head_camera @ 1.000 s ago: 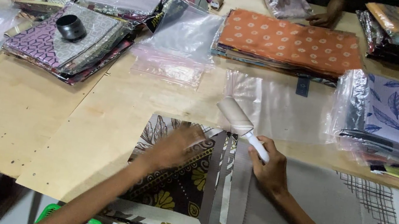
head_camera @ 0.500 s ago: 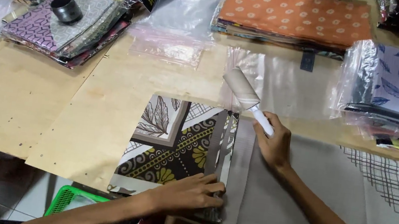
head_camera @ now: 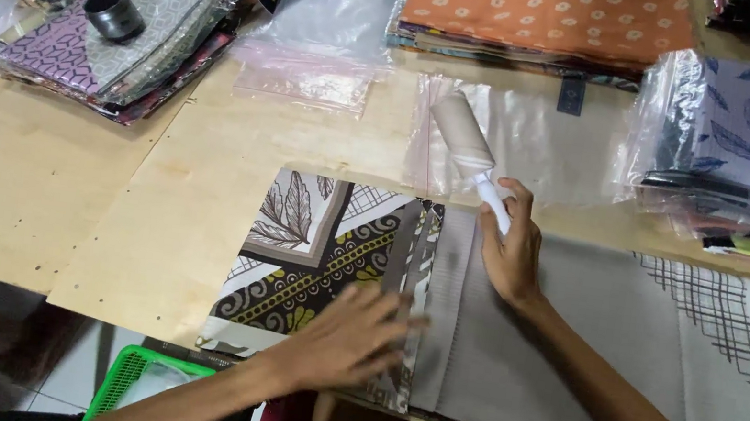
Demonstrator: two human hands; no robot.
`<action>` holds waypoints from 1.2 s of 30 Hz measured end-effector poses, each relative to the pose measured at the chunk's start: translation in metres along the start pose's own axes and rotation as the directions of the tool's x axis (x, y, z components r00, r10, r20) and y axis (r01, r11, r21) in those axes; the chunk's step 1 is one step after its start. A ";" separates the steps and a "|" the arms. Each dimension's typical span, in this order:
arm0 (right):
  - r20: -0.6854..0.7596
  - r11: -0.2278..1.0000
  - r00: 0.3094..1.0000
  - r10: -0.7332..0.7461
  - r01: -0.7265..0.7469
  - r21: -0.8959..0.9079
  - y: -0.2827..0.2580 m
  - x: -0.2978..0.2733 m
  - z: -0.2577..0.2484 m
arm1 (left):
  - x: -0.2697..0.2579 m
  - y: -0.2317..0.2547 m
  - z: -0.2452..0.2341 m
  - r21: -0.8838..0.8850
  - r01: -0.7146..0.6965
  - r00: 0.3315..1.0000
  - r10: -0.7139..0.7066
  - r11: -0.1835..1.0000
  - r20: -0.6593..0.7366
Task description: The person uses a white cylindrical roller to press and smooth a piece of patterned fabric on a wooden table. They repeatedly roll the tool back and forth over the fabric surface to flatten it.
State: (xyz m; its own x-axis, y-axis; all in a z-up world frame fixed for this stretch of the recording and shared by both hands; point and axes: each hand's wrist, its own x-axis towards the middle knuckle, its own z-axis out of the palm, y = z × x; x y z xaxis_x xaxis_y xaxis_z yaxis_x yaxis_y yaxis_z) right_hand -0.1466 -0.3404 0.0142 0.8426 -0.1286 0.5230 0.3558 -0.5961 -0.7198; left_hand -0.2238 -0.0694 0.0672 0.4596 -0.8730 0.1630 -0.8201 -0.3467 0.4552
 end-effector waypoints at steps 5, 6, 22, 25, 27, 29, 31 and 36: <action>0.079 0.999 0.997 -0.009 0.011 -0.033 -0.029 -0.016 -0.028 | 0.008 -0.042 0.005 0.218 0.173 0.982 -0.151 0.960 -0.117; 0.141 0.999 0.990 -0.007 0.014 -0.052 -0.032 -0.020 -0.038 | 0.010 -0.051 0.011 0.179 0.232 0.970 -0.214 0.956 -0.113; 0.543 0.874 0.748 0.381 -0.099 -0.476 -0.067 -0.077 -0.035 | 0.032 -0.101 0.013 0.229 0.532 0.846 -0.512 0.815 -0.145; 0.468 0.814 0.737 0.488 -0.191 -0.549 -0.039 -0.073 -0.066 | 0.033 -0.106 0.013 0.238 0.528 0.849 -0.511 0.815 -0.134; 0.332 0.753 0.747 0.576 -0.326 -0.572 -0.020 -0.075 -0.097 | 0.032 -0.107 0.017 0.246 0.528 0.849 -0.495 0.813 -0.185; 0.241 0.694 0.742 0.625 -0.387 -0.607 -0.011 -0.081 -0.121 | 0.033 -0.103 0.012 0.251 0.537 0.844 -0.514 0.806 -0.156; 0.145 0.633 0.736 0.661 -0.444 -0.634 -0.009 -0.086 -0.137 | 0.036 -0.100 0.008 0.257 0.546 0.837 -0.530 0.797 -0.133; 0.197 0.876 0.911 0.363 -0.262 -0.406 -0.045 -0.096 -0.112 | 0.046 -0.108 0.000 0.320 0.565 0.815 -0.575 0.760 -0.073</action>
State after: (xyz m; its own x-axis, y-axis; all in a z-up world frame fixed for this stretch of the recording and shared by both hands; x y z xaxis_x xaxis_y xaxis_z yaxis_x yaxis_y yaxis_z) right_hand -0.2883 -0.3905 0.0475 0.9761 -0.1779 0.1250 -0.0731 -0.8098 -0.5821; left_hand -0.1140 -0.0721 0.0260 0.8708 -0.4872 -0.0653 -0.4730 -0.8667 0.1581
